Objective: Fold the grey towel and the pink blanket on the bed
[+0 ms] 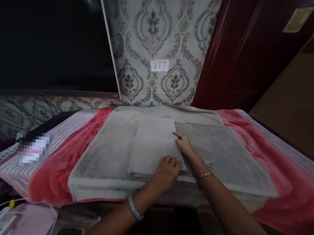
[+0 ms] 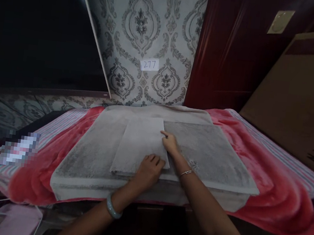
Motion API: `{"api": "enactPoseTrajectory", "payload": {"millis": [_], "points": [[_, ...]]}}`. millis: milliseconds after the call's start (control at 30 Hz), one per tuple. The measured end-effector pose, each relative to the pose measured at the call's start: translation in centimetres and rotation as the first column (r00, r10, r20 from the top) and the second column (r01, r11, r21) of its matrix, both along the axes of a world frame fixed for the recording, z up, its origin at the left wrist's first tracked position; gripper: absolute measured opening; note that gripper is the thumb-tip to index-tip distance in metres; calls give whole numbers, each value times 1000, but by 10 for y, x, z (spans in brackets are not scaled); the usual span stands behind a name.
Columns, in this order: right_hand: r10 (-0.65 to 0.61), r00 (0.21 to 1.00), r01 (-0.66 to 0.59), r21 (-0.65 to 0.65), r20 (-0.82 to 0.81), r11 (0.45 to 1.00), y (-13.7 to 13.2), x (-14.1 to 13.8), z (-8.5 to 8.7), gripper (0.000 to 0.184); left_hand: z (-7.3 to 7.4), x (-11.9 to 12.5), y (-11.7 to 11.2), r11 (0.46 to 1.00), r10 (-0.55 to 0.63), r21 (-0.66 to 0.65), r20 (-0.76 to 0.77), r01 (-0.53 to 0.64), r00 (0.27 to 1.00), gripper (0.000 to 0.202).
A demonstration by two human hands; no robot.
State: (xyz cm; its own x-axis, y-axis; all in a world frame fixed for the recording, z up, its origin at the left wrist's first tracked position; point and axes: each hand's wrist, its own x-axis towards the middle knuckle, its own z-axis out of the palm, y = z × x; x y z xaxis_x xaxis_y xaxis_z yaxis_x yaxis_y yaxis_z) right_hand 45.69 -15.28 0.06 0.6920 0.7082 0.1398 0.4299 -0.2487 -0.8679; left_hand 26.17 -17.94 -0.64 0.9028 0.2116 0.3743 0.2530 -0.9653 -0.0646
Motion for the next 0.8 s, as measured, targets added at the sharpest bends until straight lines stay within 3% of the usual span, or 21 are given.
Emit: {"api": "enactPoseTrajectory", "payload": {"millis": [267,367,500,600,700,800], "points": [[19,999,-17,-49,49,999,2,-1,-8,53,6,-7,-4,999,-28,-23,-11,27,1000,24],[-8,999,7,29,49,1000,4,4,-9,55,11,-15,-7,1000,-14,-21,7,15,1000,34],[-41,997,24,226,70,974,-6,26,-8,54,13,-50,0,997,-48,-61,99,54,994,44],[-82,993,62,226,80,972,-20,45,-14,54,6,-87,16,978,-7,-201,237,56,971,48],[-88,994,80,117,69,990,-31,54,-26,49,-7,-113,38,903,209,-430,398,-20,893,42],[-76,994,71,62,82,996,-33,53,-32,49,-14,-120,59,729,444,-678,357,-99,822,36]]}}
